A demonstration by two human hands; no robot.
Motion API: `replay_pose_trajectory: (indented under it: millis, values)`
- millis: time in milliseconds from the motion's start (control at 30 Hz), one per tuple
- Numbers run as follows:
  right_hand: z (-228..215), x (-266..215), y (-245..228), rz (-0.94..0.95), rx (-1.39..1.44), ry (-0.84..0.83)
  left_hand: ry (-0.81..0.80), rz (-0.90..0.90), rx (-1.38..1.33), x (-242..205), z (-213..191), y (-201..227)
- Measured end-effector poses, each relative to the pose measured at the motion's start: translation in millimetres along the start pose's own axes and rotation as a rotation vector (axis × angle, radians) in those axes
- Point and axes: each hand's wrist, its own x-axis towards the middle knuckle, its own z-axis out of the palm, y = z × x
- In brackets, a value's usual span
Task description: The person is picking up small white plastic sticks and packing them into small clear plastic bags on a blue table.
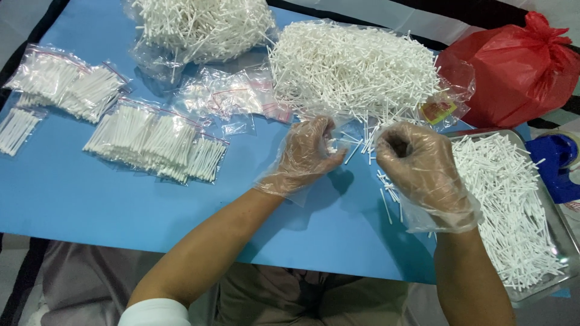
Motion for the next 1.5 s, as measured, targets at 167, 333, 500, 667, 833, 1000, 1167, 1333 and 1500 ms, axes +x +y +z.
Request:
replay_pose_trajectory:
  millis: [167, 333, 500, 667, 833, 1000, 1167, 1333, 1500]
  values:
    - [22.2, 1.2, 10.5, -0.028, -0.102, -0.011, -0.014, -0.003, 0.002, 0.2, 0.7, -1.3]
    - [35.0, -12.1, 14.1, -0.144, -0.115, -0.045, -0.014, -0.034, 0.017, 1.0, 0.5, -3.5]
    - [55.9, -74.6, 24.5, 0.198, -0.424, -0.403, -0.039, 0.074, -0.014, 6.7, -12.6, 11.0]
    - [104.0, -89.0, 77.0, -0.135, -0.534, -0.149, -0.07, 0.006, 0.017, -4.0, 4.4, -1.9]
    - [132.5, -60.1, 114.7, -0.258, -0.811, -0.029, -0.07, -0.089, 0.022, -1.3, 1.0, -4.5]
    - [72.6, -40.0, 71.3, 0.005, 0.094, -0.214, -0.054, -0.059, 0.028, 16.2, -30.7, 31.9]
    - [53.9, -31.2, 55.6, -0.039, 0.624, -0.098, -0.106, -0.046, -0.034, 2.5, -6.3, 9.2]
    - [41.0, -26.1, 38.8, -0.135, 0.866, -0.124, -0.101, -0.023, -0.028, 4.1, -4.8, 14.3]
    - [36.0, -4.2, 39.2, -0.383, 0.669, 0.034, -0.092, 0.0, -0.093, 4.6, -7.6, 15.3]
